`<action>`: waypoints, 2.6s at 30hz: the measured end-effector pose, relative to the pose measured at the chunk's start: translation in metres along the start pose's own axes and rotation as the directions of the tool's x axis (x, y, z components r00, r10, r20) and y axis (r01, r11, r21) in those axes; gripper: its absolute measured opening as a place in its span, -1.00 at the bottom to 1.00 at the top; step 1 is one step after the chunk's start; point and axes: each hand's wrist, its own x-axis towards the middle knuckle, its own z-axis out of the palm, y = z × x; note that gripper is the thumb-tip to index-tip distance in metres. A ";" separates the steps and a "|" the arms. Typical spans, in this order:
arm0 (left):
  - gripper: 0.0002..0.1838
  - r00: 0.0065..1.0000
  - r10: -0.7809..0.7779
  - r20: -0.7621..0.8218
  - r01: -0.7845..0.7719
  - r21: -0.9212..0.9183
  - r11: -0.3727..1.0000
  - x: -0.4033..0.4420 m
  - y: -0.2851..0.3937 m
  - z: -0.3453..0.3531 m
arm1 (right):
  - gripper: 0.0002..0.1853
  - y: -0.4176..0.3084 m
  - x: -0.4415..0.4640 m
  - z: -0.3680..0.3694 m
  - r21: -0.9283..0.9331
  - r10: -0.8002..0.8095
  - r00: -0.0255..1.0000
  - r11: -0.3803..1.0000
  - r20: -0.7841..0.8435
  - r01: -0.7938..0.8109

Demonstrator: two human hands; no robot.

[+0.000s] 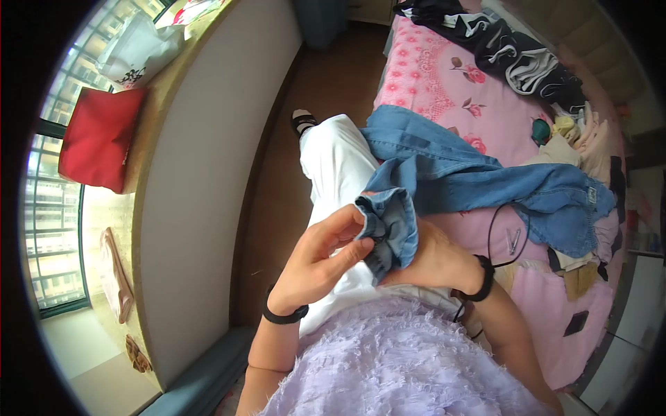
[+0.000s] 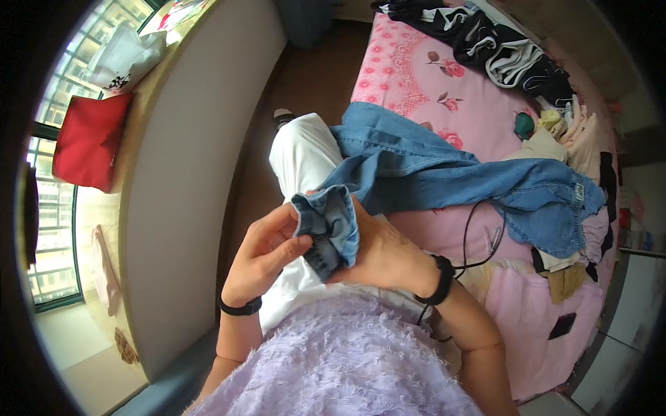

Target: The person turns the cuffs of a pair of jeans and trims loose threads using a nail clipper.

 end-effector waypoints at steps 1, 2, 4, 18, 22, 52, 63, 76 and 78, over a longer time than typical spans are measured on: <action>-0.78 0.999 0.007 0.049 -0.008 0.027 1.000 0.002 0.001 0.002 | -0.27 0.005 -0.001 -0.001 -0.009 0.032 0.999 0.999 -0.009 -0.033; -0.70 0.994 0.041 0.103 -0.047 0.058 0.997 0.003 0.006 0.007 | -0.35 0.011 0.001 -0.006 0.027 0.083 0.996 0.996 -0.023 -0.082; -0.67 0.995 0.066 0.071 -0.065 -0.020 0.998 0.004 0.007 0.017 | -0.64 0.006 0.005 -0.033 0.085 0.241 0.969 0.966 0.057 -0.245; -0.74 0.996 -0.004 -0.092 -0.018 -0.237 0.971 0.000 0.003 0.020 | -0.27 0.017 0.084 -0.233 -0.807 -0.551 0.728 0.591 -0.407 -0.003; -0.74 0.998 -0.015 -0.064 -0.001 -0.250 0.968 0.002 0.010 0.024 | -0.33 0.103 0.112 -0.131 -0.521 -0.098 0.955 0.851 -0.279 -0.065; -0.22 0.973 -0.223 -0.052 0.086 -0.821 0.564 0.042 -0.017 -0.017 | -0.27 0.001 -0.019 -0.051 -0.552 0.175 0.924 0.833 0.340 0.046; -0.49 0.903 -0.397 -0.166 0.345 -0.276 0.897 -0.015 -0.054 -0.035 | -0.36 0.016 -0.026 -0.032 -0.677 0.154 0.957 0.734 0.246 0.056; -0.39 0.955 -0.206 -0.212 0.123 -0.349 0.929 0.010 -0.047 -0.019 | -0.55 0.038 -0.043 -0.045 -0.600 0.278 0.943 0.792 0.185 -0.116; -0.42 0.955 -0.220 -0.199 0.115 -0.436 0.893 0.008 -0.049 -0.013 | -0.57 0.004 -0.023 -0.028 -0.342 0.356 0.934 0.883 0.037 -0.322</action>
